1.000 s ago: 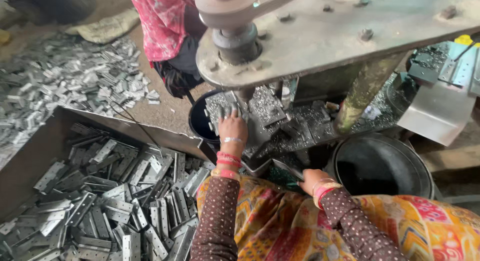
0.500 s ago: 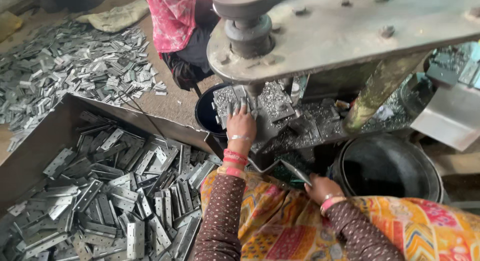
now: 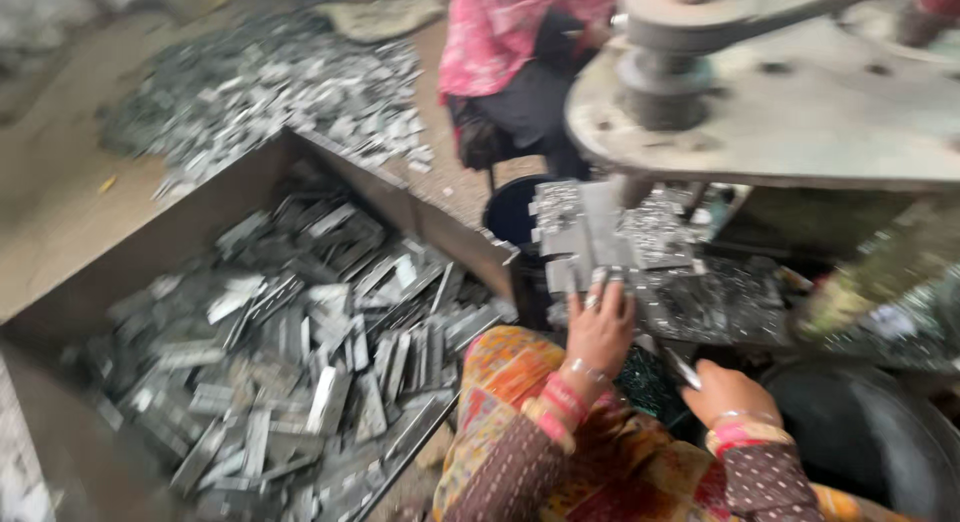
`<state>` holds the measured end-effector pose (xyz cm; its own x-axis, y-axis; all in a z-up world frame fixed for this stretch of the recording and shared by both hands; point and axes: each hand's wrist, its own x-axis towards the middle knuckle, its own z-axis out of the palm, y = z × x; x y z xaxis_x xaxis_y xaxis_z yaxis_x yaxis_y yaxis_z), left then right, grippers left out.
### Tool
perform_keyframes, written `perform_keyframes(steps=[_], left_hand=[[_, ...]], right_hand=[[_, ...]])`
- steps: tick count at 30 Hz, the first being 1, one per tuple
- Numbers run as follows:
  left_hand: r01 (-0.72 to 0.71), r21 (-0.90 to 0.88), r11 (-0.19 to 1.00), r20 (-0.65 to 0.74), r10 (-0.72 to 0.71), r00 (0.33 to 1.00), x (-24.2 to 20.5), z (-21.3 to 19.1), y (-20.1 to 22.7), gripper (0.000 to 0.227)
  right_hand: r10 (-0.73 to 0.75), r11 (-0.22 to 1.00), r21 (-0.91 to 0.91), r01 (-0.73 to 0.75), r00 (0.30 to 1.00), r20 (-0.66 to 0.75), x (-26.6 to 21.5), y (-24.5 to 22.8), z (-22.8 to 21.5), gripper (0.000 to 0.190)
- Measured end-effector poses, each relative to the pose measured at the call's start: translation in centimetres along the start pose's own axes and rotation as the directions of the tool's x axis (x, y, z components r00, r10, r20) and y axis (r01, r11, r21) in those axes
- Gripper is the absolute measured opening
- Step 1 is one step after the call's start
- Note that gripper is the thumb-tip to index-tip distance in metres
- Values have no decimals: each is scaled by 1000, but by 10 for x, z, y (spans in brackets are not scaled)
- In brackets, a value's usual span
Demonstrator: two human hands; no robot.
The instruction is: The person repeatedly picks up small metal plates from a nearby bin, places them into a manual punching machine, and operates the lever to process them. The processed plates are then discarded into a pile on the floor.
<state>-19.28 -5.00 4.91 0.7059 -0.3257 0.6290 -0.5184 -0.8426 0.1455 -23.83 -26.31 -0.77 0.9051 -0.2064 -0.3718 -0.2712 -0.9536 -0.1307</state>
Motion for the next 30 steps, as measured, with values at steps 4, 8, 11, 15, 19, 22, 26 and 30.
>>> perform_keyframes(steps=[4,8,11,15,19,22,26,30], left_hand=[[44,-233,971,4,-44,999,22,-1,-11,19],[-22,-232,973,-300,-50,953,38,-4,-14,13],[62,20,998,-128,-59,990,48,6,-14,11],[181,-102,978,69,-175,982,51,26,-30,36],[266,23,964,226,-264,938,29,37,-45,43],[195,2,981,140,-193,971,15,34,-33,48],[90,16,996,151,-91,984,13,33,-11,44],[167,69,984,83,-173,981,26,42,-8,49]], right_hand=[[-19,997,-81,17,999,-33,17,13,11,42],[-50,994,-101,48,999,-17,27,20,20,45],[1,995,-100,-2,1000,-6,25,19,19,43],[-17,995,-102,16,1000,-10,17,11,10,41],[-14,999,-34,15,1000,13,10,4,4,39],[-21,999,-33,21,1000,-5,0,-1,-2,37],[-9,998,-57,9,1000,1,-12,-12,-15,36],[-7,999,-51,7,1000,-5,-15,-17,-19,36]])
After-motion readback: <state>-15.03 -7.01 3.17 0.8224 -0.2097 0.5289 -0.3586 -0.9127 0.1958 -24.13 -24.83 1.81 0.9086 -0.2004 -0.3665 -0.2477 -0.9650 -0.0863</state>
